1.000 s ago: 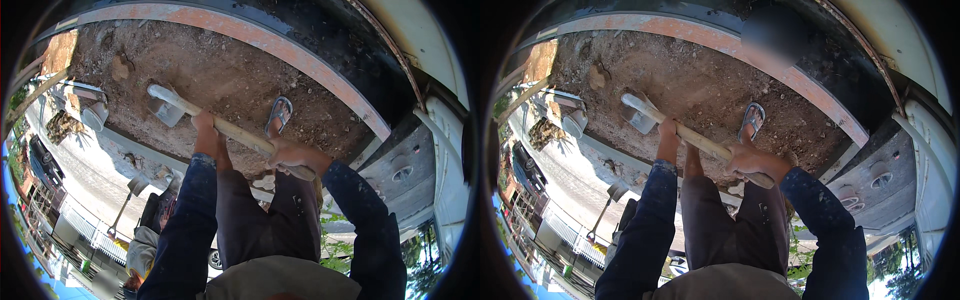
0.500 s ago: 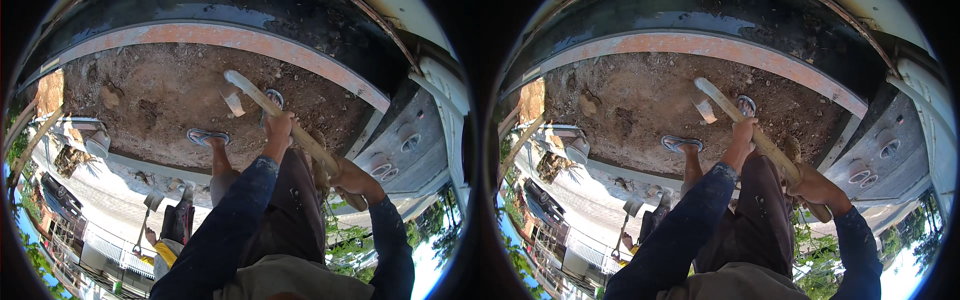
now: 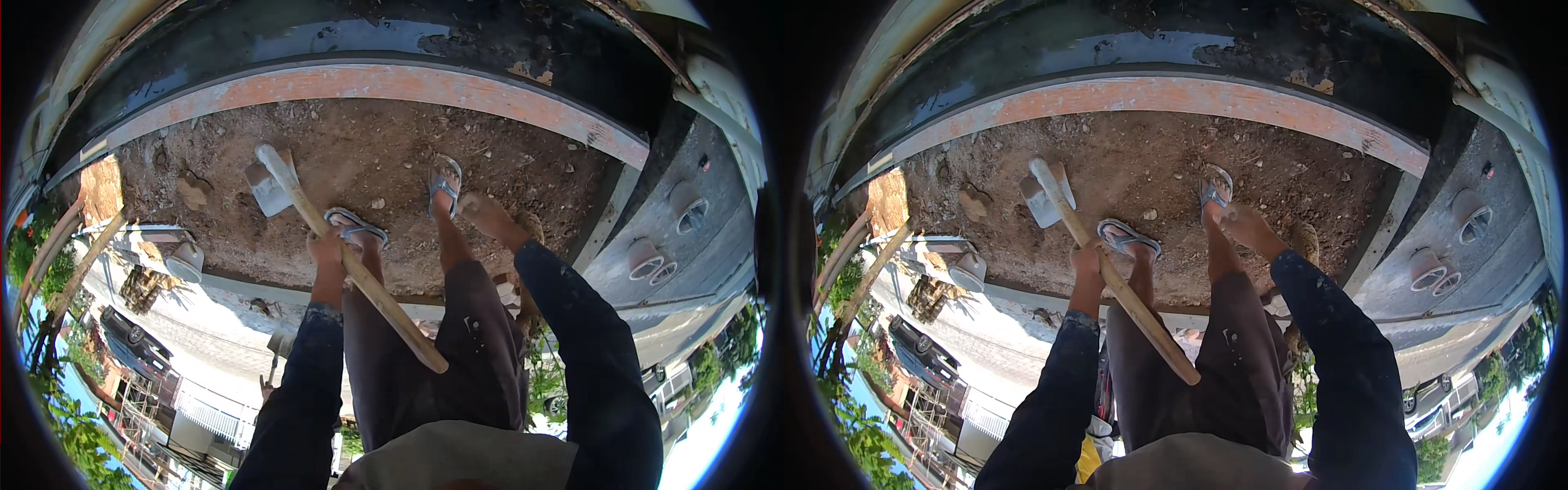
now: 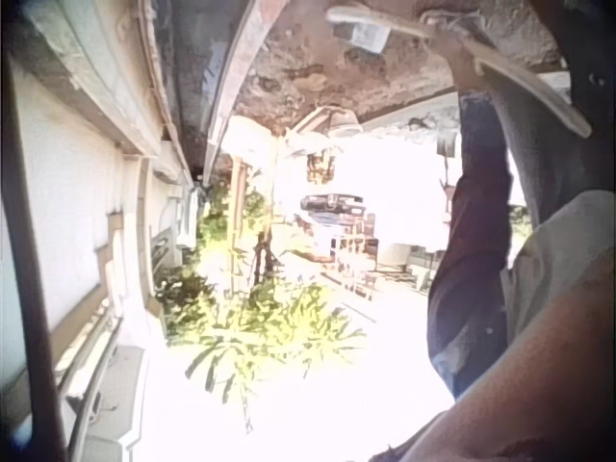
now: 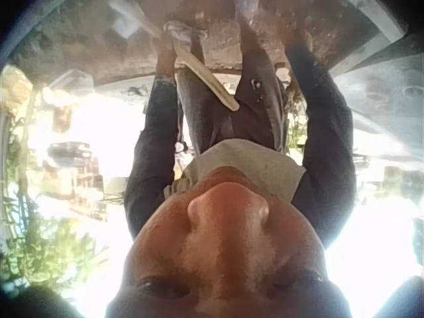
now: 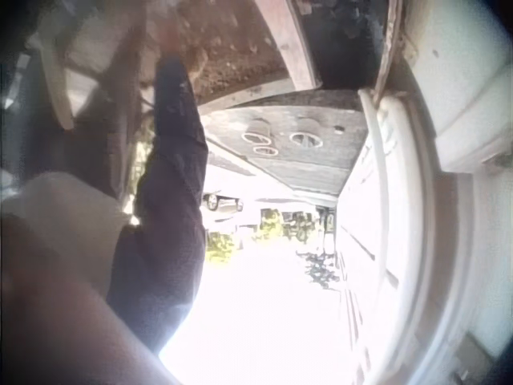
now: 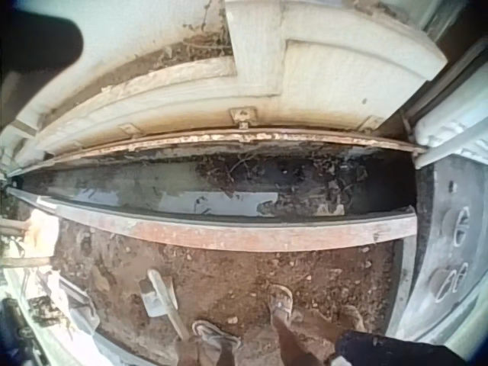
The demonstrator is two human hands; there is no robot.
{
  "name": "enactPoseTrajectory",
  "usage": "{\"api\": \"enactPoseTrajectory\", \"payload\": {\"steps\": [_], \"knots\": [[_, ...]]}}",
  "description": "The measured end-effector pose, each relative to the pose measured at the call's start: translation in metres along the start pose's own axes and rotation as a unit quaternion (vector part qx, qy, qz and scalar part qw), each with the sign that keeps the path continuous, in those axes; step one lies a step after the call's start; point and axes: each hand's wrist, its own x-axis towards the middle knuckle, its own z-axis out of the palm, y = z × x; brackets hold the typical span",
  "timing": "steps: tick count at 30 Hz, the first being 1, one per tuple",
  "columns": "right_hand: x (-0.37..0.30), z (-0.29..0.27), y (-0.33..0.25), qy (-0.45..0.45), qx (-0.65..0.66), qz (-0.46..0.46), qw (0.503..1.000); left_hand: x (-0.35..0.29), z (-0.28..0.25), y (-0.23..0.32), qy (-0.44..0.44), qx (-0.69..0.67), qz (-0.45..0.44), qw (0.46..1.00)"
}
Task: Placing hexagonal paving stones into a prepared garden bed area.
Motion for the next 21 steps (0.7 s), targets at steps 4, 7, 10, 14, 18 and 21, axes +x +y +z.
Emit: {"api": "enactPoseTrajectory", "payload": {"steps": [4,7,10,14,18,21], "knots": [[0.133,0.012,0.066,0.204,-0.103,0.029,0.973,0.046,-0.110,0.010,0.037,0.270,-0.004,0.962],[0.202,0.026,0.062,0.176,-0.167,0.050,0.969,0.062,-0.170,0.044,0.015,0.412,-0.071,0.908],[0.249,0.006,0.098,0.293,-0.224,-0.021,0.929,0.084,-0.167,0.064,-0.053,0.426,-0.092,0.899],[0.288,0.037,0.058,0.301,-0.228,0.091,0.921,0.095,-0.202,0.092,-0.043,0.444,-0.124,0.886],[0.285,0.074,0.040,0.281,-0.274,0.113,0.913,0.093,-0.214,0.111,-0.038,0.440,-0.138,0.887],[0.270,0.088,0.048,0.309,-0.234,0.132,0.912,0.100,-0.208,0.104,-0.057,0.425,-0.142,0.892]]}}
